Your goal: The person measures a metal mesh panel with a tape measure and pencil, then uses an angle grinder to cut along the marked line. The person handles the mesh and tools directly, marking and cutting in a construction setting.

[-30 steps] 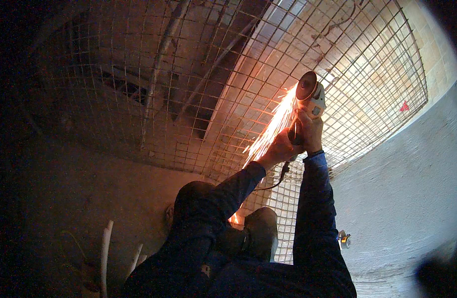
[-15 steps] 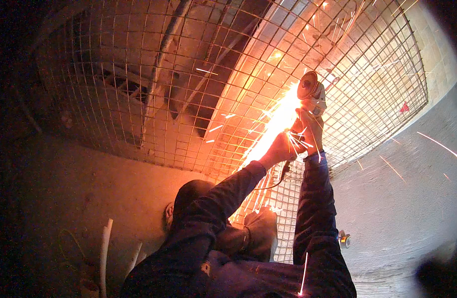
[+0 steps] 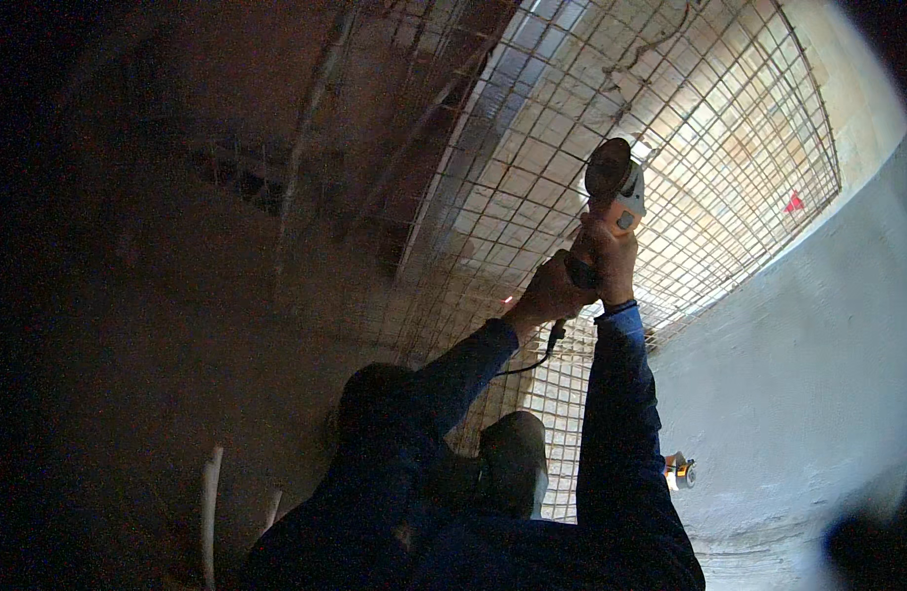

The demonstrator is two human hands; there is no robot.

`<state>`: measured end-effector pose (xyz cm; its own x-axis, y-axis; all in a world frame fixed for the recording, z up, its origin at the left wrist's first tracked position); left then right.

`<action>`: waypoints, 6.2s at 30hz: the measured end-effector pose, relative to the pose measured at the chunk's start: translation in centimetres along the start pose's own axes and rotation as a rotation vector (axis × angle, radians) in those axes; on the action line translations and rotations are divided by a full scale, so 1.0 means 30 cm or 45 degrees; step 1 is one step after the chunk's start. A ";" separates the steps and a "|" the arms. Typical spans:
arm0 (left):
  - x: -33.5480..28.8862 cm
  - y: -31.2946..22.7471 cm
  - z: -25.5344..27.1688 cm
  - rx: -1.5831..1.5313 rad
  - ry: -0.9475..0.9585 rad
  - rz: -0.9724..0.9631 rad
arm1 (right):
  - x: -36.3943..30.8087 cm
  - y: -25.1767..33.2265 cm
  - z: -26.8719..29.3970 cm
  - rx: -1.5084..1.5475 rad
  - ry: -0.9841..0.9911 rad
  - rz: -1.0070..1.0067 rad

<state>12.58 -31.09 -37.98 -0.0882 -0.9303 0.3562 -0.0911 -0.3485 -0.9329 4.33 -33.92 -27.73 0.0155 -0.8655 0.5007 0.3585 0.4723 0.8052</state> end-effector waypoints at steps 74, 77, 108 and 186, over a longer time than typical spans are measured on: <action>0.028 -0.118 -0.003 -0.275 -0.118 -0.189 | 0.111 -0.010 0.010 -0.132 0.302 0.062; -0.013 -0.212 0.001 -1.166 0.147 -0.309 | 0.123 -0.041 0.024 0.302 0.190 -0.064; 0.042 -0.066 0.000 0.204 -0.201 -0.245 | 0.064 0.019 0.034 0.150 0.008 -0.003; -0.032 -0.500 -0.135 -0.483 -0.316 0.826 | 0.159 0.225 0.117 -0.050 0.484 -0.821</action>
<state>10.02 -24.50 -24.12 -0.0199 -0.9483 -0.3169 -0.4334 0.2938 -0.8520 3.53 -34.29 -18.78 0.1100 -0.9700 -0.2167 0.4386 -0.1483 0.8863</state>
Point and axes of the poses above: each hand's wrist, its own x-axis towards the middle knuckle, its own z-axis out of the back of the hand, y = z × x, the point moved 6 cm from there along x, towards the middle knuckle, and after that the axes turned 1 degree about -y, right-handed, at the moved point
